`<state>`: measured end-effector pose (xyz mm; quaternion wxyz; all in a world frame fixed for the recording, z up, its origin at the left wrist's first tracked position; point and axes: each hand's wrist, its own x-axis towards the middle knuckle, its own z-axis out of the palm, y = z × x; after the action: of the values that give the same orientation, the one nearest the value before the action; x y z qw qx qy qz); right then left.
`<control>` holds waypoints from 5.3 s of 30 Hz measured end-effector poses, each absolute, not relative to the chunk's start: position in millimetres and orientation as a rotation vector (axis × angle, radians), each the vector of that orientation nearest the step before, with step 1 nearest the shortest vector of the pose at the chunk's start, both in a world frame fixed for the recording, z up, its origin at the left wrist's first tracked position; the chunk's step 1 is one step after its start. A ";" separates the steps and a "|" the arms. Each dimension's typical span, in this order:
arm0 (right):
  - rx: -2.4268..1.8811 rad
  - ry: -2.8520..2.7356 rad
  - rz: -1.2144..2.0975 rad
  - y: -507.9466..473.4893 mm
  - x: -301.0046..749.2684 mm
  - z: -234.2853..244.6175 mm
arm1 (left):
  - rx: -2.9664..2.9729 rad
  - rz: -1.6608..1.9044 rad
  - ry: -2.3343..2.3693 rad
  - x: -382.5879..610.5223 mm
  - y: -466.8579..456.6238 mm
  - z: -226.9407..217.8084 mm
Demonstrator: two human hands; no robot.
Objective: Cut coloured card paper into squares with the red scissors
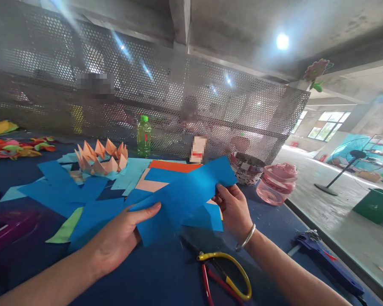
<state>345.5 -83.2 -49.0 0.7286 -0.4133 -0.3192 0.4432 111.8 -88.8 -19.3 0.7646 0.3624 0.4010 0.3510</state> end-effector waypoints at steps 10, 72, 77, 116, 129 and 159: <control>-1.017 -1.072 1.218 -99.7 327.9 -52.7 | 1.065 0.930 0.916 109.8 -82.6 -28.3; -1.182 -1.980 0.002 -115.7 325.9 -44.5 | 2.169 1.006 1.145 107.6 -79.0 -56.1; -1.146 -2.041 -0.092 -113.2 326.3 -49.4 | 2.127 0.958 1.064 110.6 -77.2 -56.9; -1.172 -2.027 -0.013 -107.7 325.3 -45.8 | 1.534 0.869 0.981 121.3 -80.5 -54.3; -1.262 -2.044 -0.176 -108.8 327.2 -52.0 | 1.925 0.989 1.134 112.9 -73.6 -57.1; -1.437 -2.366 -0.387 -118.7 322.4 -45.9 | 1.904 0.795 0.983 118.6 -72.0 -59.4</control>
<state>322.4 -118.7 -45.9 0.1725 -0.5066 -0.8337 -0.1363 118.6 -72.0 -59.4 0.4149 0.7580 0.3914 0.3163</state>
